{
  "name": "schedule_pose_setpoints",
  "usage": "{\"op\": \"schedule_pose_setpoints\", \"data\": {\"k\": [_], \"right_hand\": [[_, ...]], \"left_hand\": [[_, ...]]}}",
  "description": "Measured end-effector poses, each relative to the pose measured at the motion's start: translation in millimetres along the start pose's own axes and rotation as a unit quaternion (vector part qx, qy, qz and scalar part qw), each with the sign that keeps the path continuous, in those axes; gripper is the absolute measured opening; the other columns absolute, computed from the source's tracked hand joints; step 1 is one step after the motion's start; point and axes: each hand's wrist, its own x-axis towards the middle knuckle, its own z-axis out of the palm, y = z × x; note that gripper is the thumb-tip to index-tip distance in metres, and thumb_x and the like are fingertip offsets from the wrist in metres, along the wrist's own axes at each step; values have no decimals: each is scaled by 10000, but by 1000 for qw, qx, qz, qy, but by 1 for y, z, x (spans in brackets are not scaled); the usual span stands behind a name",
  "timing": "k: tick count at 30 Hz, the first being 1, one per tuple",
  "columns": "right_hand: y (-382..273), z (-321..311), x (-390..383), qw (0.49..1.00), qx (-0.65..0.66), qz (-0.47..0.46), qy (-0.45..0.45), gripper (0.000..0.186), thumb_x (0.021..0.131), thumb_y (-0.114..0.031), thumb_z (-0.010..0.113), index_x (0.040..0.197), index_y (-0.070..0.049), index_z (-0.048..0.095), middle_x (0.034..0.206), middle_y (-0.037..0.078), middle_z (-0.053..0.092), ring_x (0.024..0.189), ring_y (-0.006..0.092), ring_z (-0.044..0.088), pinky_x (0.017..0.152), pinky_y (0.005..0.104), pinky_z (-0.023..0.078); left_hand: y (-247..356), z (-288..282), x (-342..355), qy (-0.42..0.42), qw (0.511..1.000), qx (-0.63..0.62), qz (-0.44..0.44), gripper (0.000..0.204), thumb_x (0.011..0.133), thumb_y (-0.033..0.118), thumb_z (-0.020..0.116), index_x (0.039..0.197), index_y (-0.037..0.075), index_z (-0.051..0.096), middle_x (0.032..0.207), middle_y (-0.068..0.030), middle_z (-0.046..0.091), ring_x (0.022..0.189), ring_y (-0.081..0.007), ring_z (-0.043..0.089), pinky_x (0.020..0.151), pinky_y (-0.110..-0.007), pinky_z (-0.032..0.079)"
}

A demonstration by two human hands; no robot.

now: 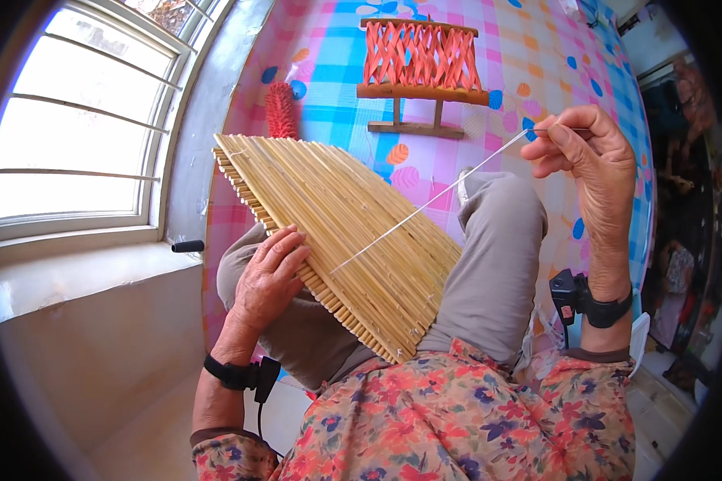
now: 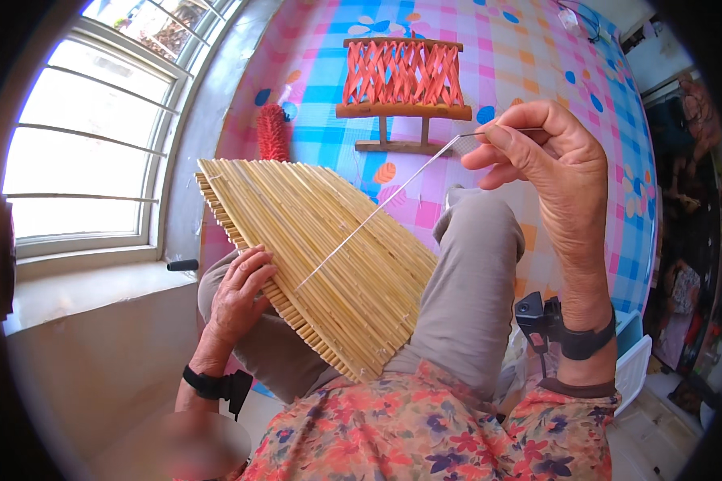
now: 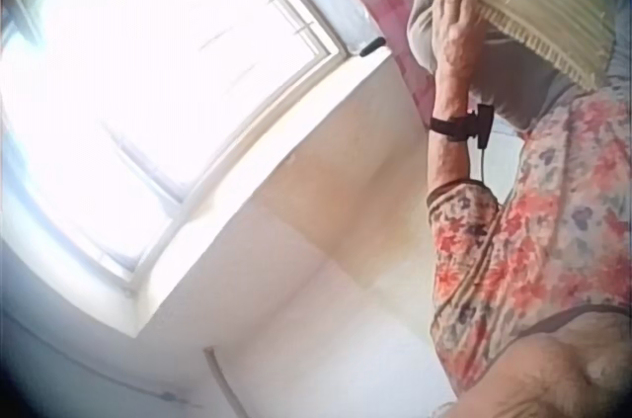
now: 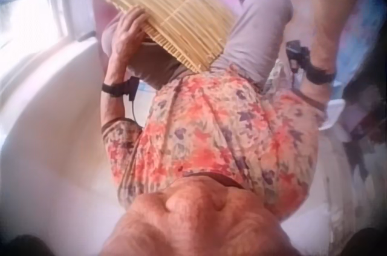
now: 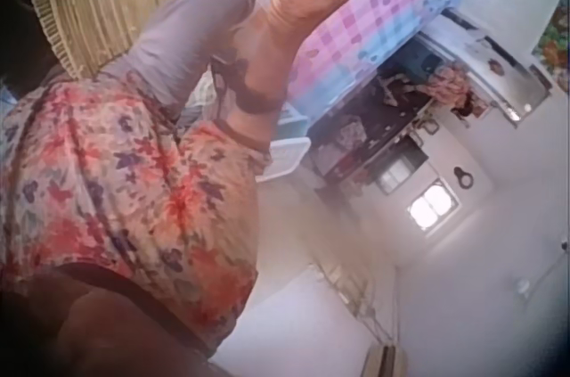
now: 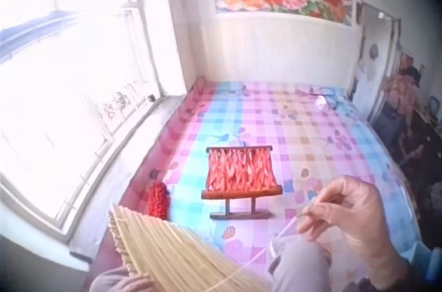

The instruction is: The person sits on a colorful mat on the floor and weaves a bamboo mat using thin white string. They hold the bamboo slats in their lap, thread the string through the slats, and pull it tight to secure the weave.

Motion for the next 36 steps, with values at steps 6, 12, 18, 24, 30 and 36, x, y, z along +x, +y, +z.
{"op": "schedule_pose_setpoints", "data": {"k": [6,12,18,24,30,36], "right_hand": [[7,14,7,997,78,-7,29,180,928,-79,643,1076,8,589,897,139,695,805,222,729,652,290,605],[16,35,17,977,208,-8,50,330,919,-108,655,1200,13,533,891,142,683,827,239,723,711,320,608],[55,98,-9,964,201,99,-142,184,950,-140,622,1092,-28,656,859,43,659,686,100,630,650,258,549],[101,156,-85,936,-69,10,-346,162,913,-151,644,1017,-44,708,888,117,646,859,238,634,774,330,506],[120,163,-92,932,-60,18,-356,174,917,-179,638,1037,-79,715,871,129,620,850,290,625,778,361,505],[120,161,-91,924,-58,17,-377,200,930,-173,615,1093,-111,713,860,133,607,837,299,621,768,376,505]], "left_hand": [[0,0,2,9,1000,-4,12,520,636,-2,722,1141,40,606,1275,-123,567,1283,-323,489,1069,-424,429],[-1,3,1,10,1000,1,12,514,636,9,728,1135,39,606,1271,-126,568,1285,-324,488,1071,-425,427],[-1,0,1,0,1000,-2,12,519,632,26,743,1133,42,609,1263,-125,572,1278,-325,494,1066,-430,430],[-1,-2,1,-13,1000,-2,4,540,616,46,757,1135,44,610,1255,-124,576,1271,-327,500,1062,-432,436],[0,-2,0,-20,1000,-15,-8,569,584,18,766,1130,49,612,1267,-124,576,1259,-355,511,1039,-453,449],[0,-3,1,-29,999,-16,-12,575,589,12,766,1142,51,614,1275,-128,571,1255,-363,514,1033,-453,454]]}}
